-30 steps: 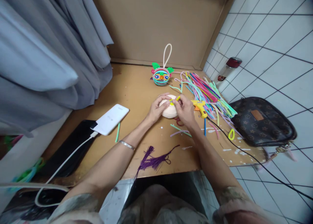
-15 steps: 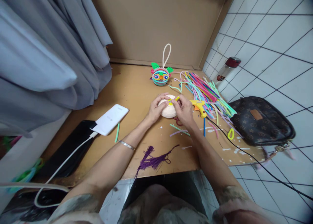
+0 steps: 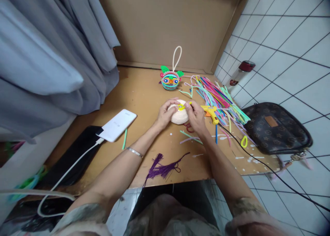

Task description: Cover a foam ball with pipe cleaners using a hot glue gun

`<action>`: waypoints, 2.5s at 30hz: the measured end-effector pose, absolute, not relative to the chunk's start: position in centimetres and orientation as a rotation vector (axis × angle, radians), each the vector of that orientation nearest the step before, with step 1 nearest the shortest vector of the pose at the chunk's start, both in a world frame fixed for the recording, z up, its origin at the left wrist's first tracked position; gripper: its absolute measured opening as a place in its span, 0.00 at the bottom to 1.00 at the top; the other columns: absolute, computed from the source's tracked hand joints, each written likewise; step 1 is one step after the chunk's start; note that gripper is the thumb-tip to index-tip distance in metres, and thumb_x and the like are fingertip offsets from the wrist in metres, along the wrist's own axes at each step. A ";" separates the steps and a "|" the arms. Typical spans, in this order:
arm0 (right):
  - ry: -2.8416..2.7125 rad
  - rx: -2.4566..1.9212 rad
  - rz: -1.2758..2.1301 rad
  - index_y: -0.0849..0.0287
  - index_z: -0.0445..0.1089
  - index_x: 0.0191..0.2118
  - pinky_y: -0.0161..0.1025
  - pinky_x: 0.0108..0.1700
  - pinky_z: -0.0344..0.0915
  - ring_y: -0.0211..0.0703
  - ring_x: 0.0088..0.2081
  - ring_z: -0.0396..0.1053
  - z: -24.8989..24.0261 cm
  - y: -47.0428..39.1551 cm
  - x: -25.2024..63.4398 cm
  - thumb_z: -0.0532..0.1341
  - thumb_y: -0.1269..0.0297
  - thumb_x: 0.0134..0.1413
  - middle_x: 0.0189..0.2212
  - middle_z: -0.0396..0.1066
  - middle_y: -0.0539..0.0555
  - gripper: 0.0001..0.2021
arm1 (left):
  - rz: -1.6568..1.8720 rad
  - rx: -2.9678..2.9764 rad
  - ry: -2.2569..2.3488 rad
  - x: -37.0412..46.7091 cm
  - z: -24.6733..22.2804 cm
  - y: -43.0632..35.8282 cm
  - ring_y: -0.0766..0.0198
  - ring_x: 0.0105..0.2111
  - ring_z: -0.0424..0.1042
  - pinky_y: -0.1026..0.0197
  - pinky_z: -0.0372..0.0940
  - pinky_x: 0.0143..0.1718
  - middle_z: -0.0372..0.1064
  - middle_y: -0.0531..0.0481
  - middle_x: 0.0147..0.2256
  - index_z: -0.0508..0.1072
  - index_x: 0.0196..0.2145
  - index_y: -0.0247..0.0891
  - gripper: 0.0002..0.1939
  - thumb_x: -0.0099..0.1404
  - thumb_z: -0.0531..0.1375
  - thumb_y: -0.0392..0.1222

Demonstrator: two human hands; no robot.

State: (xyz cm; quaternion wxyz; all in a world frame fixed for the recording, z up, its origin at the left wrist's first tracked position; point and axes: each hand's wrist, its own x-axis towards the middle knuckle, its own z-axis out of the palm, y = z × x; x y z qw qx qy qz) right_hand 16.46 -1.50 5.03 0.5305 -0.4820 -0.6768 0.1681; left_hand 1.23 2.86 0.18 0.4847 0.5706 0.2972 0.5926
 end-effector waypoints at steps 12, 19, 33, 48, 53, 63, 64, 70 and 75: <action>-1.339 -1.107 0.565 0.54 0.63 0.30 0.35 0.28 0.58 0.36 0.26 0.58 4.4 -1.0 16.2 0.65 0.42 0.54 0.24 0.63 0.45 0.20 | 1.431 1.421 0.702 1.1 0.2 2.9 0.45 0.66 0.68 0.44 0.61 0.67 0.75 0.40 0.59 0.79 0.39 0.41 0.12 0.58 0.65 0.48; -1.335 -1.128 0.474 0.54 0.63 0.30 0.35 0.28 0.58 0.36 0.26 0.58 4.2 -1.3 15.6 0.63 0.46 0.54 0.23 0.62 0.45 0.17 | 1.426 1.432 0.692 1.1 0.2 2.9 0.45 0.66 0.68 0.44 0.61 0.67 0.75 0.40 0.58 0.79 0.39 0.41 0.12 0.58 0.65 0.48; -1.318 -1.158 0.433 0.54 0.64 0.29 0.36 0.29 0.56 0.36 0.26 0.56 4.0 -0.8 15.4 0.63 0.50 0.54 0.23 0.61 0.45 0.14 | 1.423 1.477 0.678 1.1 0.4 2.7 0.45 0.66 0.68 0.44 0.60 0.68 0.75 0.41 0.58 0.79 0.38 0.41 0.11 0.60 0.66 0.48; -1.515 -1.161 0.352 0.54 0.65 0.28 0.39 0.34 0.56 0.37 0.26 0.56 4.4 -1.1 16.3 0.61 0.54 0.57 0.22 0.59 0.44 0.12 | 1.414 1.521 0.662 1.1 0.2 2.6 0.45 0.66 0.68 0.41 0.59 0.69 0.73 0.38 0.60 0.79 0.39 0.40 0.12 0.61 0.66 0.49; -1.593 -1.153 0.314 0.54 0.64 0.29 0.40 0.37 0.58 0.40 0.29 0.60 4.6 -1.3 16.7 0.58 0.54 0.61 0.24 0.62 0.47 0.12 | 1.425 1.526 0.659 1.0 0.2 2.7 0.46 0.65 0.70 0.41 0.59 0.69 0.73 0.39 0.60 0.79 0.39 0.40 0.12 0.61 0.67 0.49; -1.601 -1.240 0.520 0.54 0.64 0.31 0.38 0.36 0.58 0.38 0.30 0.59 5.1 -1.5 17.0 0.69 0.59 0.46 0.26 0.61 0.44 0.12 | 1.452 1.497 0.672 1.0 0.0 3.2 0.47 0.64 0.71 0.42 0.61 0.68 0.76 0.39 0.58 0.79 0.38 0.40 0.12 0.61 0.66 0.49; -1.572 -1.247 0.525 0.54 0.65 0.31 0.38 0.36 0.57 0.38 0.30 0.59 5.1 -1.5 16.9 0.68 0.60 0.46 0.26 0.60 0.44 0.11 | 1.454 1.498 0.670 1.0 0.1 3.1 0.47 0.64 0.71 0.42 0.61 0.68 0.75 0.39 0.58 0.79 0.38 0.40 0.12 0.61 0.66 0.49; -1.379 -1.264 0.689 0.54 0.68 0.34 0.36 0.31 0.53 0.36 0.27 0.54 5.5 -1.8 16.2 0.67 0.62 0.42 0.25 0.55 0.42 0.11 | 1.438 1.536 0.682 1.1 0.3 2.8 0.47 0.64 0.71 0.41 0.60 0.69 0.75 0.39 0.59 0.80 0.38 0.40 0.11 0.60 0.66 0.47; -1.306 -1.212 0.826 0.54 0.66 0.33 0.36 0.30 0.51 0.35 0.26 0.53 5.7 -1.8 16.2 0.68 0.59 0.38 0.24 0.55 0.42 0.15 | 1.425 1.545 0.670 1.1 0.4 2.6 0.46 0.65 0.70 0.40 0.59 0.69 0.74 0.39 0.59 0.80 0.38 0.40 0.11 0.60 0.66 0.48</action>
